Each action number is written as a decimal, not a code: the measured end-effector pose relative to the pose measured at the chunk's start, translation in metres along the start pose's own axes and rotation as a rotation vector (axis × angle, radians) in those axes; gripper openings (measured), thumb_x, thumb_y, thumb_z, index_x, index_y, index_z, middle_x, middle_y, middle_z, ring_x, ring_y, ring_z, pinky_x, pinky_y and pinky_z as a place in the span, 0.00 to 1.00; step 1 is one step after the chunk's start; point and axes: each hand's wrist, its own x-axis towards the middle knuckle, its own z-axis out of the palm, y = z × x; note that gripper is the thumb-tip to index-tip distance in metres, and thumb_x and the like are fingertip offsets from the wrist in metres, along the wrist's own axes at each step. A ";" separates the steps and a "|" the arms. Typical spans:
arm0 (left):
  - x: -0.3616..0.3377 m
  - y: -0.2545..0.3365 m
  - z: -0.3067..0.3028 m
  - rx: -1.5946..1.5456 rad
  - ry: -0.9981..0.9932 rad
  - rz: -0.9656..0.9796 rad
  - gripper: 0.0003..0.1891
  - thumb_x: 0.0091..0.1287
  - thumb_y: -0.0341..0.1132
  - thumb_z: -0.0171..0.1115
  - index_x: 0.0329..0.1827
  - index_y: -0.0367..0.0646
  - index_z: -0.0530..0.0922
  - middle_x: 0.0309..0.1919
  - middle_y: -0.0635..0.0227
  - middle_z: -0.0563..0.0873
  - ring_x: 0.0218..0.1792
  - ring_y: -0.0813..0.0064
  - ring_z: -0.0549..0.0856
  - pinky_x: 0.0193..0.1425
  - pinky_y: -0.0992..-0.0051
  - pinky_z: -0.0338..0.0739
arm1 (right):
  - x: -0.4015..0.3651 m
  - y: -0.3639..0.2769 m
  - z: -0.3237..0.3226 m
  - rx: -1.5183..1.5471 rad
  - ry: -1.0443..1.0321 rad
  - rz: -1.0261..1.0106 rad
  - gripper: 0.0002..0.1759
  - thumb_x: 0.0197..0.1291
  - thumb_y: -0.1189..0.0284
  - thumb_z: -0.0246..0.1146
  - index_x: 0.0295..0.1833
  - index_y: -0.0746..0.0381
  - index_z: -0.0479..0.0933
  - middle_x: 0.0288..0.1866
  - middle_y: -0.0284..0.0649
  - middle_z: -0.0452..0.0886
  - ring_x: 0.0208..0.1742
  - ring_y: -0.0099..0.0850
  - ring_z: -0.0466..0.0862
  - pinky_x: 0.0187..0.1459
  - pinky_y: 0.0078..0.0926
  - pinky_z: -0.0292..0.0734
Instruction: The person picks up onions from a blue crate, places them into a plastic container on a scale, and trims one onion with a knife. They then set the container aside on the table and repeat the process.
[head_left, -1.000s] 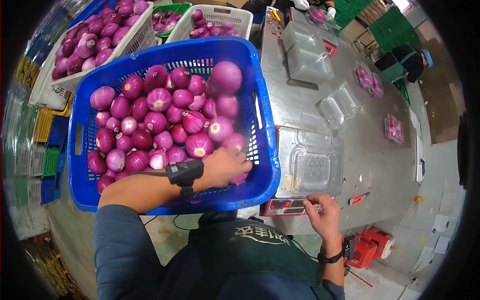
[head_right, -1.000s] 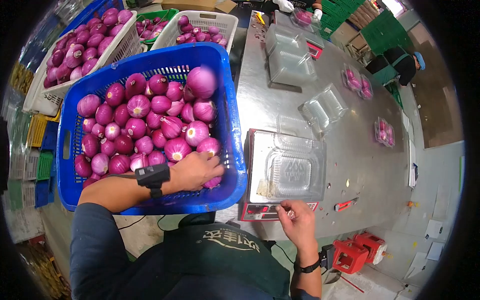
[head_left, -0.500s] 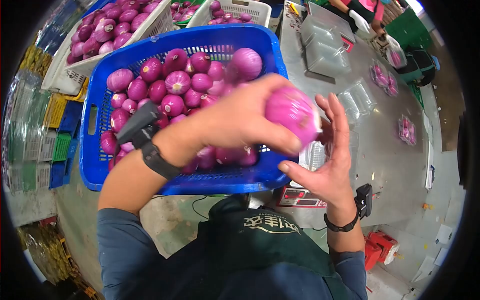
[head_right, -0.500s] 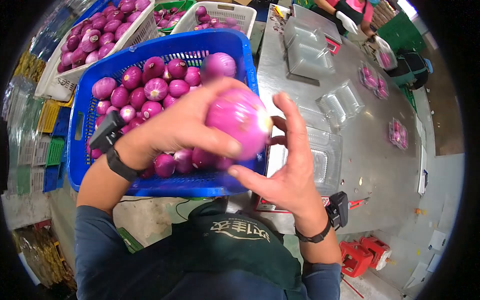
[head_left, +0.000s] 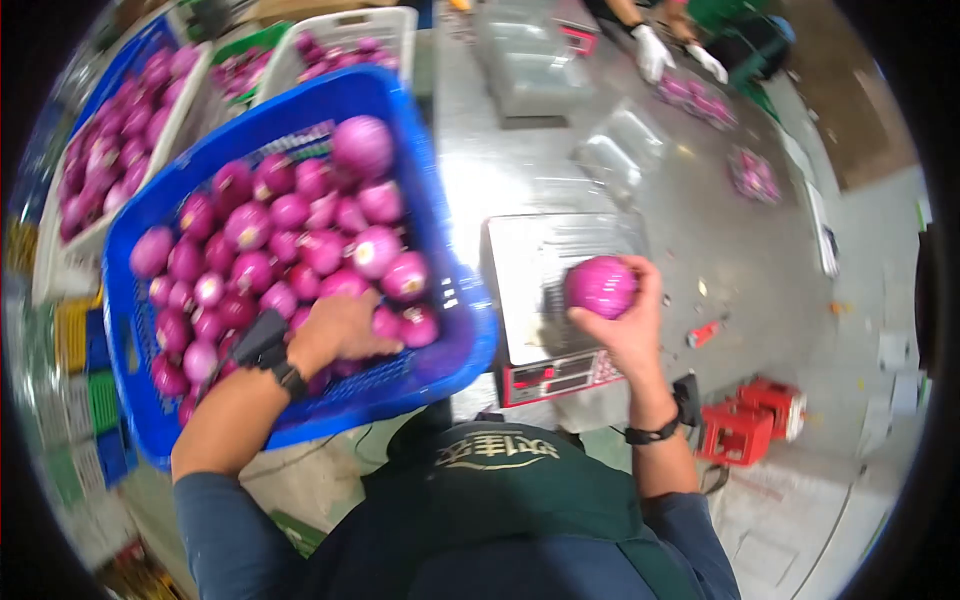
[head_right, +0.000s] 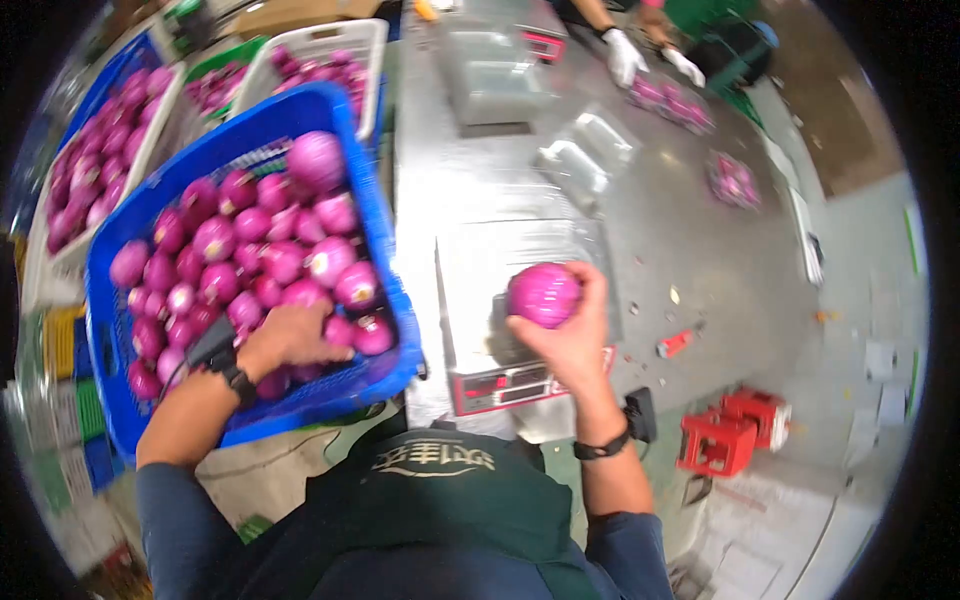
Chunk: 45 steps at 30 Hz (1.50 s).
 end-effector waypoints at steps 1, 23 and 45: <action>0.003 0.006 0.007 0.050 -0.038 -0.046 0.45 0.55 0.68 0.74 0.64 0.37 0.78 0.45 0.45 0.90 0.48 0.45 0.90 0.54 0.52 0.84 | -0.001 0.009 0.001 -0.084 0.006 0.005 0.49 0.41 0.69 0.85 0.69 0.62 0.66 0.61 0.46 0.76 0.61 0.38 0.80 0.65 0.36 0.78; -0.038 -0.014 -0.030 -0.229 0.001 -0.152 0.43 0.50 0.53 0.78 0.67 0.36 0.79 0.45 0.45 0.91 0.50 0.50 0.92 0.58 0.60 0.84 | -0.010 0.031 -0.049 -0.105 0.011 -0.140 0.38 0.53 0.61 0.82 0.67 0.62 0.79 0.63 0.47 0.81 0.63 0.42 0.83 0.62 0.38 0.80; -0.029 -0.015 0.000 -0.132 -0.037 -0.051 0.47 0.57 0.65 0.75 0.69 0.34 0.78 0.52 0.41 0.89 0.54 0.47 0.89 0.63 0.58 0.81 | -0.046 0.043 -0.151 0.301 -0.150 0.254 0.13 0.71 0.73 0.68 0.56 0.67 0.82 0.41 0.38 0.86 0.37 0.25 0.84 0.42 0.23 0.79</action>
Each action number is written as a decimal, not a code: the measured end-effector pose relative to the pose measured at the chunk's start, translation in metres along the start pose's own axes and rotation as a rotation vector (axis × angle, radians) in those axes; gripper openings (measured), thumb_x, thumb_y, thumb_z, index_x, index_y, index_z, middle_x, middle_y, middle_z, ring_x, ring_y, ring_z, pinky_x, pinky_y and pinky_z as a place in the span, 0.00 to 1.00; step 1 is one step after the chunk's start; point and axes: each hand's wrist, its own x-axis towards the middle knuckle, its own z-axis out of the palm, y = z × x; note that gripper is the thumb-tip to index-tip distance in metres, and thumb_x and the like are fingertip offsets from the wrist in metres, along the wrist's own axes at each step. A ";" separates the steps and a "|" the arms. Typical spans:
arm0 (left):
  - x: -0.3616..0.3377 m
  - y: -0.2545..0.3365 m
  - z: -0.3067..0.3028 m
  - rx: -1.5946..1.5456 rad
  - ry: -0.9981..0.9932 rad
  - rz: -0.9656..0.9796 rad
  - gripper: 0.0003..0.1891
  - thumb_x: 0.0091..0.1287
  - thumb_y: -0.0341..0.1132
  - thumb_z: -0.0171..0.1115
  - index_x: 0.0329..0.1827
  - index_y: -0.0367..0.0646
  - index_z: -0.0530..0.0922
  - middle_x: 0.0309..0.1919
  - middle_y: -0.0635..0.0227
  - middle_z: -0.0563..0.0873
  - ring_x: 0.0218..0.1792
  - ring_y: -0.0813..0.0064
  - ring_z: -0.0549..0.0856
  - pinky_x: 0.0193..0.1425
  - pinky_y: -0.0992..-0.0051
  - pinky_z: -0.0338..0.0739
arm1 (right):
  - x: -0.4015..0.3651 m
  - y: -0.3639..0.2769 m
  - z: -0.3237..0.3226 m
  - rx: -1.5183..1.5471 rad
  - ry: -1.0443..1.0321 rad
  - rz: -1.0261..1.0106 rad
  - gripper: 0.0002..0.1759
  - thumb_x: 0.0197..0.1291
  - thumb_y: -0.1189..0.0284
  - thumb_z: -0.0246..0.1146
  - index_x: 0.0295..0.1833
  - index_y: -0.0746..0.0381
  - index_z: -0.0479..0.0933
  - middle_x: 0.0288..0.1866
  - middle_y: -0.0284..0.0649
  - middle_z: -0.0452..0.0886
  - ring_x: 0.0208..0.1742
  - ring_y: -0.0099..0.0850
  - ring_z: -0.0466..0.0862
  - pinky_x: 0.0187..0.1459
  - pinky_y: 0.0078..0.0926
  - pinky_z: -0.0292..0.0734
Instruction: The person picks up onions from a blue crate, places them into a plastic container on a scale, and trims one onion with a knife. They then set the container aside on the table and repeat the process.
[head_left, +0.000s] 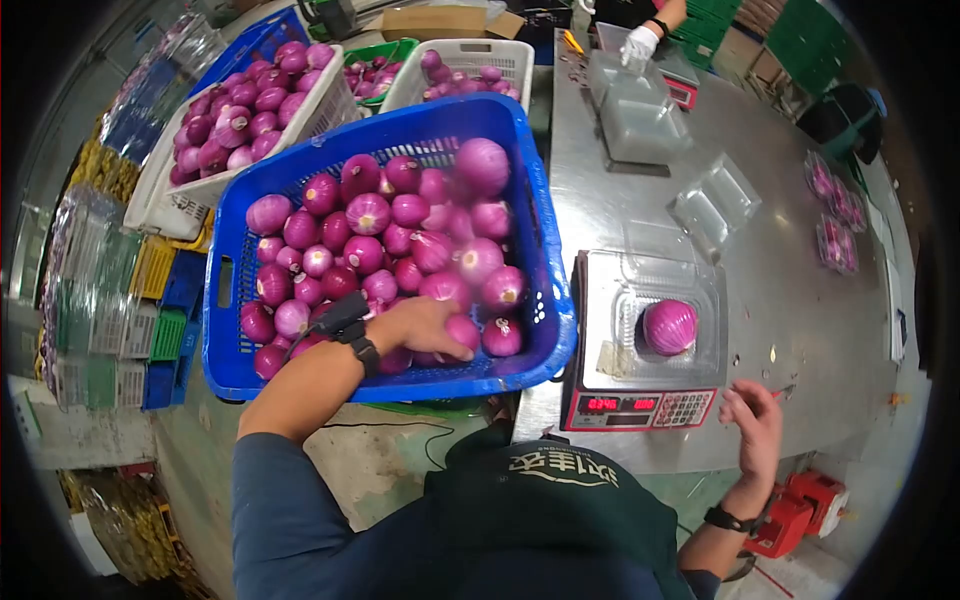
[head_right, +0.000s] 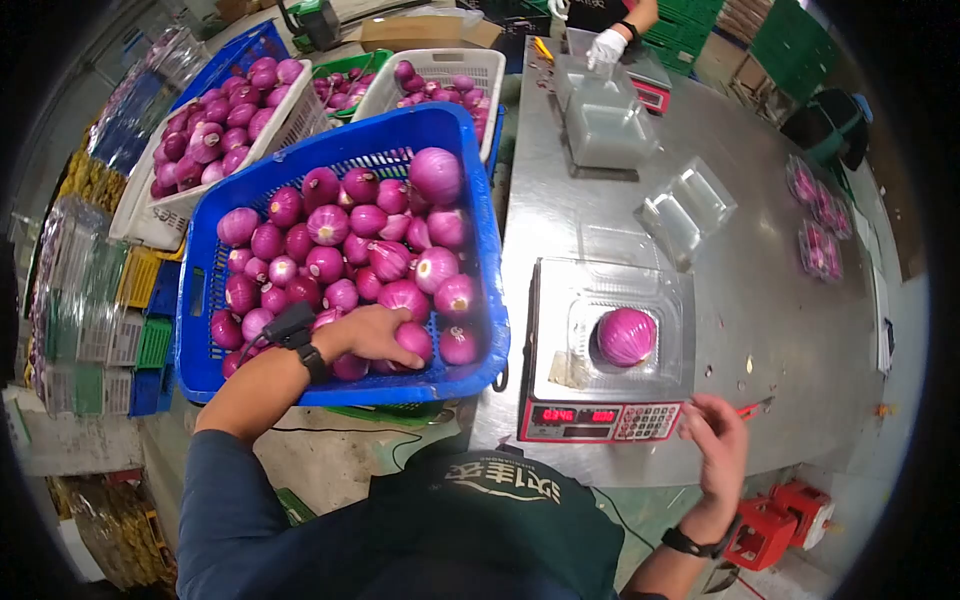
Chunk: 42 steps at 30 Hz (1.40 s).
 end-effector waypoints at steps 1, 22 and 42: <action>0.006 -0.002 0.007 -0.088 -0.026 0.048 0.46 0.57 0.66 0.75 0.67 0.34 0.79 0.51 0.42 0.89 0.53 0.48 0.90 0.61 0.58 0.82 | -0.005 -0.002 -0.015 0.050 0.009 0.039 0.14 0.71 0.73 0.67 0.59 0.65 0.81 0.43 0.39 0.87 0.39 0.27 0.85 0.42 0.23 0.80; 0.030 -0.134 -0.057 0.129 0.997 -0.349 0.43 0.52 0.49 0.84 0.68 0.39 0.74 0.58 0.51 0.84 0.57 0.44 0.84 0.62 0.51 0.80 | 0.003 0.088 -0.033 -0.186 0.459 -0.033 0.06 0.69 0.77 0.69 0.48 0.66 0.82 0.36 0.33 0.83 0.33 0.20 0.81 0.35 0.19 0.79; -0.056 -0.016 -0.100 -1.035 0.816 0.212 0.40 0.56 0.38 0.84 0.70 0.38 0.72 0.60 0.60 0.83 0.55 0.67 0.86 0.64 0.69 0.81 | 0.006 0.013 0.028 0.166 0.204 -0.147 0.12 0.67 0.78 0.71 0.54 0.67 0.83 0.42 0.34 0.86 0.38 0.20 0.85 0.42 0.19 0.83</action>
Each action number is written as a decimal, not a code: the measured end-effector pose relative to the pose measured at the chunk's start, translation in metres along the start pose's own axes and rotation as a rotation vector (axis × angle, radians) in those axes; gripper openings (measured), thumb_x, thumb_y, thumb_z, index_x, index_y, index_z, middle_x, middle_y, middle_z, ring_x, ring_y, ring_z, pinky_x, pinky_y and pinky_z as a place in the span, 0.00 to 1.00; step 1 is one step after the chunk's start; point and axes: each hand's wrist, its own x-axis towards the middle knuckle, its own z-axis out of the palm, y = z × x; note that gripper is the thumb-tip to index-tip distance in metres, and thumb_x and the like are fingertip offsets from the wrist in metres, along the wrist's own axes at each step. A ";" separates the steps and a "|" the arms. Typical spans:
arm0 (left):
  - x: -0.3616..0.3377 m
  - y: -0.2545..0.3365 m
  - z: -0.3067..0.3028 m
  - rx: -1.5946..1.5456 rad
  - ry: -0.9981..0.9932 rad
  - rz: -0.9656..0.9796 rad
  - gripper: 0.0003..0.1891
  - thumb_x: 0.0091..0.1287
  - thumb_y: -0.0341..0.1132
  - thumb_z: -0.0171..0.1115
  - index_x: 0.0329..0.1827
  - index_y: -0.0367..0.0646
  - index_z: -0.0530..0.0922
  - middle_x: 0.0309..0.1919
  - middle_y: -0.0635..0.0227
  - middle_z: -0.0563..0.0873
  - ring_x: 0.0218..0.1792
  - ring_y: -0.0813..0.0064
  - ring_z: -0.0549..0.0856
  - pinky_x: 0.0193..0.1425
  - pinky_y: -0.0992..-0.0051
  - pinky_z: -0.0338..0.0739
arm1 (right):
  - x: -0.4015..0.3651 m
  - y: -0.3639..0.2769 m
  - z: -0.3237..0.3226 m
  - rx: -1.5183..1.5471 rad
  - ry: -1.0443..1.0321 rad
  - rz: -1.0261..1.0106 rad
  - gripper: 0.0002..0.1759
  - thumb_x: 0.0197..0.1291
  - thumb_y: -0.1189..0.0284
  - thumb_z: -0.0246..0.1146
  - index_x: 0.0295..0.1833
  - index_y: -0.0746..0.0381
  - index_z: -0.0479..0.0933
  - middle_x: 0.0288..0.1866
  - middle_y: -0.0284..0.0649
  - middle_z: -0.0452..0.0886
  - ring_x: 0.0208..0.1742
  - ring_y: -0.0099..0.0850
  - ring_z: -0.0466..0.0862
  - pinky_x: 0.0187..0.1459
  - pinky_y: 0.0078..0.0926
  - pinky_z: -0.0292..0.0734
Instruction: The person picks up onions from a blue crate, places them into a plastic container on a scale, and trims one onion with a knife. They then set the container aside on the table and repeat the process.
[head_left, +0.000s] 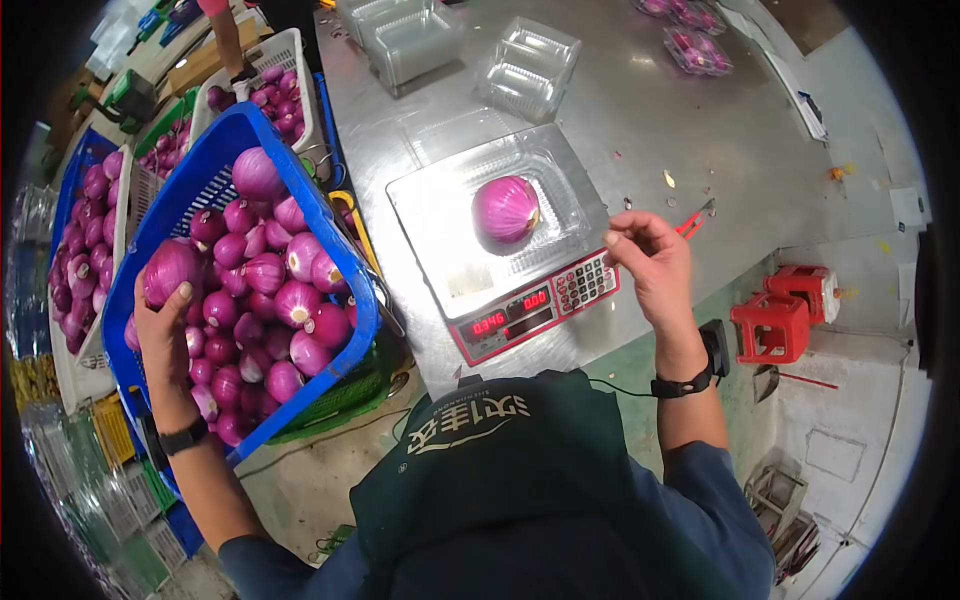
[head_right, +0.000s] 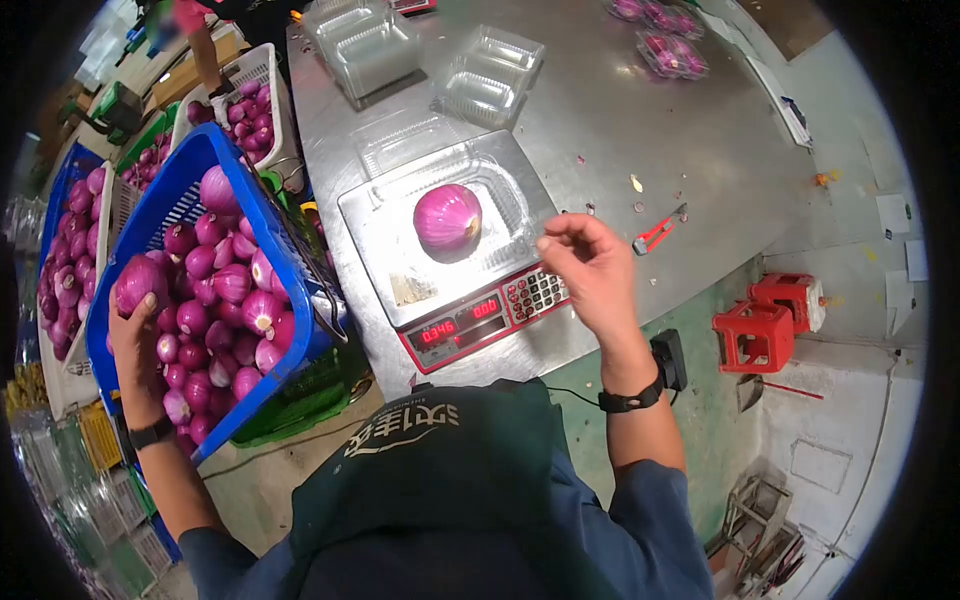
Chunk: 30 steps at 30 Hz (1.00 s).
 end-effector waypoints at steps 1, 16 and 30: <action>-0.020 0.027 0.024 0.023 -0.018 0.078 0.42 0.54 0.37 0.85 0.71 0.39 0.72 0.60 0.60 0.83 0.56 0.66 0.86 0.65 0.68 0.81 | 0.001 -0.001 0.008 0.010 -0.011 0.002 0.12 0.67 0.78 0.71 0.54 0.67 0.83 0.42 0.34 0.86 0.38 0.20 0.85 0.42 0.19 0.83; -0.119 0.067 0.315 0.422 -0.385 0.351 0.46 0.51 0.41 0.86 0.74 0.37 0.72 0.67 0.52 0.79 0.69 0.52 0.77 0.76 0.62 0.70 | -0.013 -0.008 -0.021 0.565 -0.474 0.274 0.45 0.55 0.75 0.76 0.78 0.62 0.63 0.64 0.45 0.79 0.61 0.37 0.84 0.61 0.37 0.83; -0.087 0.018 0.392 0.714 -0.147 0.499 0.26 0.58 0.38 0.80 0.56 0.40 0.79 0.58 0.53 0.82 0.57 0.51 0.80 0.69 0.55 0.70 | 0.043 0.023 -0.078 0.387 -0.293 0.154 0.48 0.51 0.81 0.76 0.77 0.58 0.61 0.63 0.45 0.78 0.58 0.36 0.86 0.58 0.33 0.84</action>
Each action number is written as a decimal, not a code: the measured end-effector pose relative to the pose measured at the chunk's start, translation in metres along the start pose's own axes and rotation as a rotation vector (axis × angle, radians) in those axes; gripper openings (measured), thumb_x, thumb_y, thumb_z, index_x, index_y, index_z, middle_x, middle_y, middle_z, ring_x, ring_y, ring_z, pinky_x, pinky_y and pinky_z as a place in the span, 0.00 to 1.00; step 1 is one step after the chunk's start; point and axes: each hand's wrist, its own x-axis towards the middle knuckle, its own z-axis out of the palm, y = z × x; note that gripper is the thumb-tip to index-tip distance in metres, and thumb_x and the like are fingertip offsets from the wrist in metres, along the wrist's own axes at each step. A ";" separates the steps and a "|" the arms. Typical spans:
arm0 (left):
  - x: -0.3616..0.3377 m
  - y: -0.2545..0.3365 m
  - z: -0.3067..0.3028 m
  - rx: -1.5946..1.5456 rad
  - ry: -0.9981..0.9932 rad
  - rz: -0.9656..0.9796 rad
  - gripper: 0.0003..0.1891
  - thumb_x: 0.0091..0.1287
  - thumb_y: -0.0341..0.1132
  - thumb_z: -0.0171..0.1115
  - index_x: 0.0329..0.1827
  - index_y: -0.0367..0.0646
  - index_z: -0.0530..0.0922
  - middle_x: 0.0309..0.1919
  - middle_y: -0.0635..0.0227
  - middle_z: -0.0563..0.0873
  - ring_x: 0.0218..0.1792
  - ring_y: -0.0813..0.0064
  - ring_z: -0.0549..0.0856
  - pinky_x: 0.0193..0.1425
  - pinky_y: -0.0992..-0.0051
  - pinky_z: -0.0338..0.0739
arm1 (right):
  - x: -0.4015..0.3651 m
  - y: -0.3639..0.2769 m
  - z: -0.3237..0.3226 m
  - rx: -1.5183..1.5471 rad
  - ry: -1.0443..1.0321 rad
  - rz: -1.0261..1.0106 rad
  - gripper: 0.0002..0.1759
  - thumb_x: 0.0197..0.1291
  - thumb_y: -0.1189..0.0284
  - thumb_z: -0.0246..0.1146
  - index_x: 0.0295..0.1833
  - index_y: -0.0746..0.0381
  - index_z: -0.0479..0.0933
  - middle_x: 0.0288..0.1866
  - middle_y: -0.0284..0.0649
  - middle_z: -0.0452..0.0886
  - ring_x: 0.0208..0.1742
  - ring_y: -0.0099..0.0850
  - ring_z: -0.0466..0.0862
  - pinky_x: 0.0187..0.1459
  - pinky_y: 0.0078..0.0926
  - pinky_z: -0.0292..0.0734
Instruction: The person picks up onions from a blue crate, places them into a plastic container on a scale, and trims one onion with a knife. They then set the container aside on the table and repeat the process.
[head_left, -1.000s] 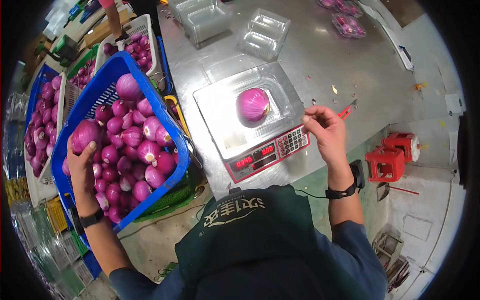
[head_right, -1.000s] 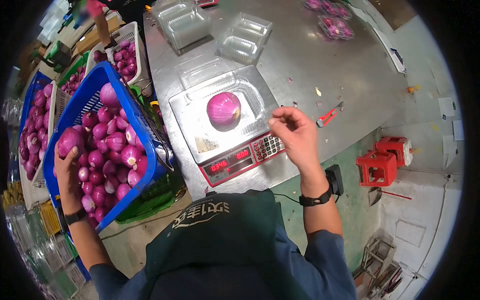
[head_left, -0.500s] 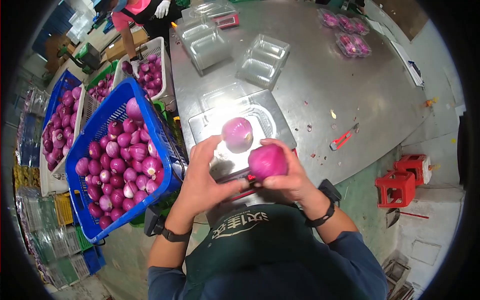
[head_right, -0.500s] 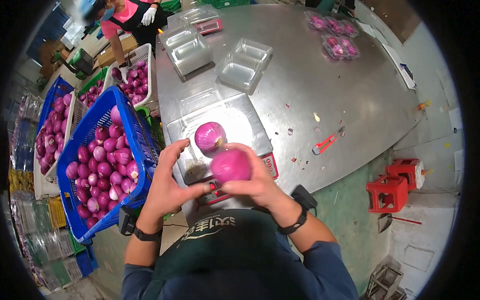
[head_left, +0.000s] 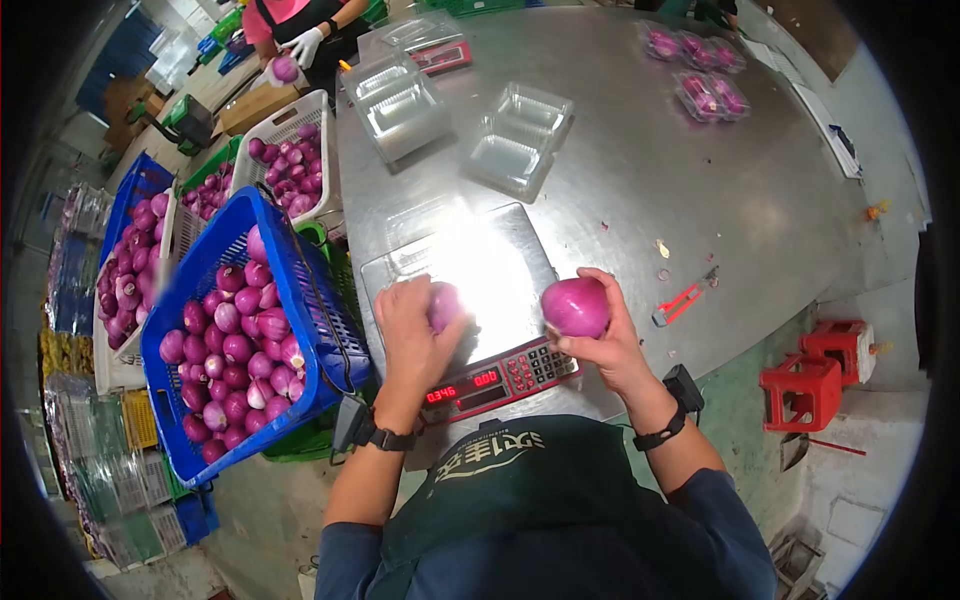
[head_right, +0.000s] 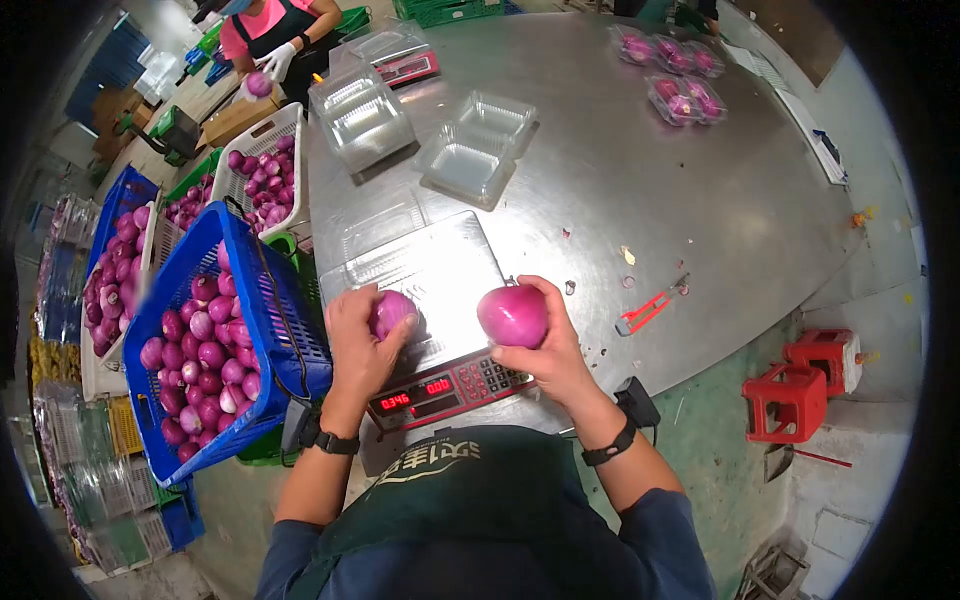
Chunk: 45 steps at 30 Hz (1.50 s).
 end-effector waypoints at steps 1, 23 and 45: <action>-0.007 -0.002 0.002 0.005 0.002 -0.005 0.26 0.58 0.38 0.80 0.56 0.40 0.79 0.58 0.53 0.82 0.57 0.51 0.80 0.69 0.55 0.70 | 0.008 0.002 0.005 0.002 -0.007 0.003 0.48 0.51 0.81 0.76 0.77 0.58 0.61 0.63 0.45 0.78 0.58 0.36 0.86 0.58 0.33 0.84; -0.063 -0.031 0.006 -0.312 0.454 -0.162 0.05 0.73 0.26 0.65 0.47 0.36 0.86 0.48 0.57 0.90 0.53 0.57 0.86 0.62 0.62 0.79 | 0.102 0.042 0.042 -0.759 0.084 -0.173 0.31 0.64 0.54 0.75 0.60 0.68 0.80 0.58 0.48 0.79 0.52 0.35 0.84 0.55 0.32 0.81; -0.103 -0.043 -0.008 -1.608 0.098 -0.976 0.07 0.73 0.27 0.64 0.47 0.38 0.74 0.41 0.55 0.86 0.38 0.67 0.88 0.36 0.73 0.85 | 0.037 0.009 0.038 -0.675 -0.358 0.165 0.49 0.58 0.82 0.66 0.86 0.58 0.55 0.29 0.39 0.81 0.29 0.32 0.85 0.37 0.29 0.84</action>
